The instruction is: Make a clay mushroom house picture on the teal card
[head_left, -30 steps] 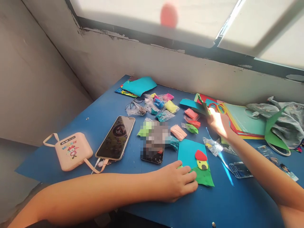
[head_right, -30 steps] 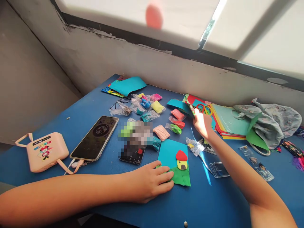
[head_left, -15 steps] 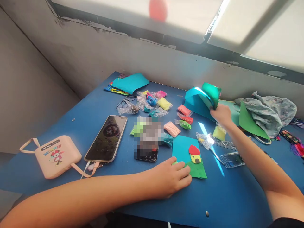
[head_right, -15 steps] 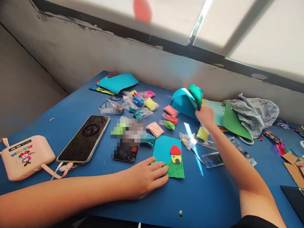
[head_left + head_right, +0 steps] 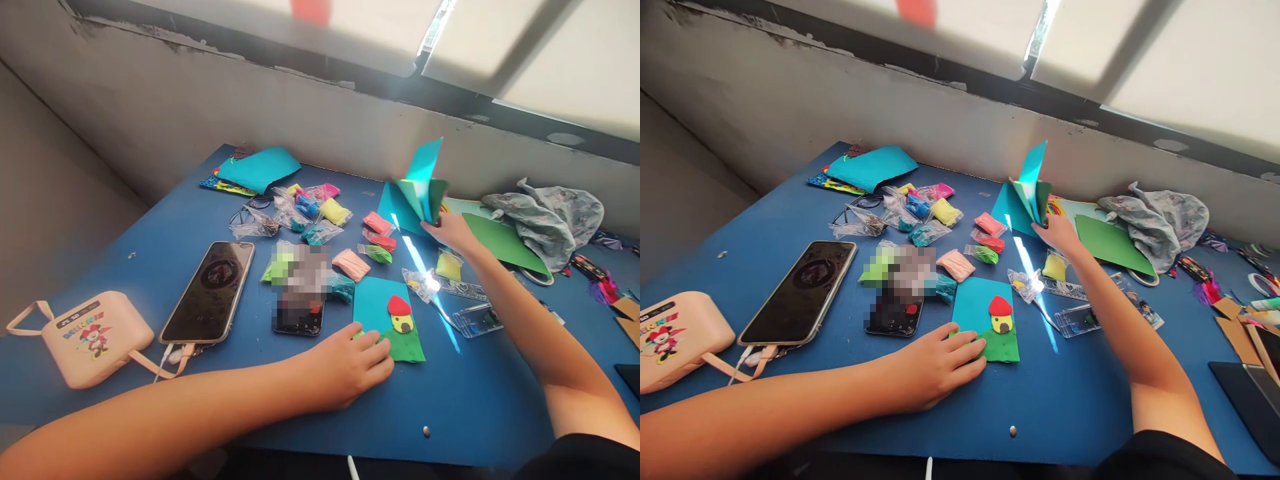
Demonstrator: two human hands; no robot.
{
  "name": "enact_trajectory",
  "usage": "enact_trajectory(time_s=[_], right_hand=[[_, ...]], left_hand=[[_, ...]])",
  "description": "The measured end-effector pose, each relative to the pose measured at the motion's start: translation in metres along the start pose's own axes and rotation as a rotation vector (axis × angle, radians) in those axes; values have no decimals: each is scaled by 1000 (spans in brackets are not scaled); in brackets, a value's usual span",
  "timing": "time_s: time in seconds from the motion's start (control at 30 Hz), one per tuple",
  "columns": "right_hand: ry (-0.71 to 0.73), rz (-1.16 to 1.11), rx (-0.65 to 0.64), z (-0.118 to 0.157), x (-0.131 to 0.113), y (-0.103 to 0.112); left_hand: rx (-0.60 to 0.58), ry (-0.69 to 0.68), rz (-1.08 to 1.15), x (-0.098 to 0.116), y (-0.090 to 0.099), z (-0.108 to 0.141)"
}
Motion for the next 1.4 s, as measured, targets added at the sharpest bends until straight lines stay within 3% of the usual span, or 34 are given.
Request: enact_trajectory(time_s=[0.13,0.33,0.43,0.6,0.77,0.9,1.13,1.27,1.33,1.4], right_hand=[[51,-73,-105,23,7,7],[-113,33,-157,76,82,15],[-156,88,-118,88,103,11],[-122,112,-32,83,108,2],[-279,128,-11,84,134,-4],[-401,133,68,90,154,9],[-490,136,212,103,166,42],[-626,177,333,115,176,60],[-694,202,323,117,178,61],[-680,227,231,111,175,53]], left_hand=[[17,4,-12,-1,2,2],[89,18,-9,-2,5,4],[113,31,-2,-4,8,4],[118,49,7,-7,11,6],[88,45,8,-8,7,12],[128,57,4,-8,4,16],[165,70,15,-8,3,17],[169,75,14,-9,5,16],[167,79,10,-9,5,16],[162,78,5,-9,4,16]])
Point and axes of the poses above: each hand's wrist, its own z-axis away from the middle knuckle, its own y-axis out of the back of the hand, x = y × z, the point moved 6 cm from there along -z, towards the middle knuckle, and after that the axes turned 8 degrees about -z, right-handed, at the moved point
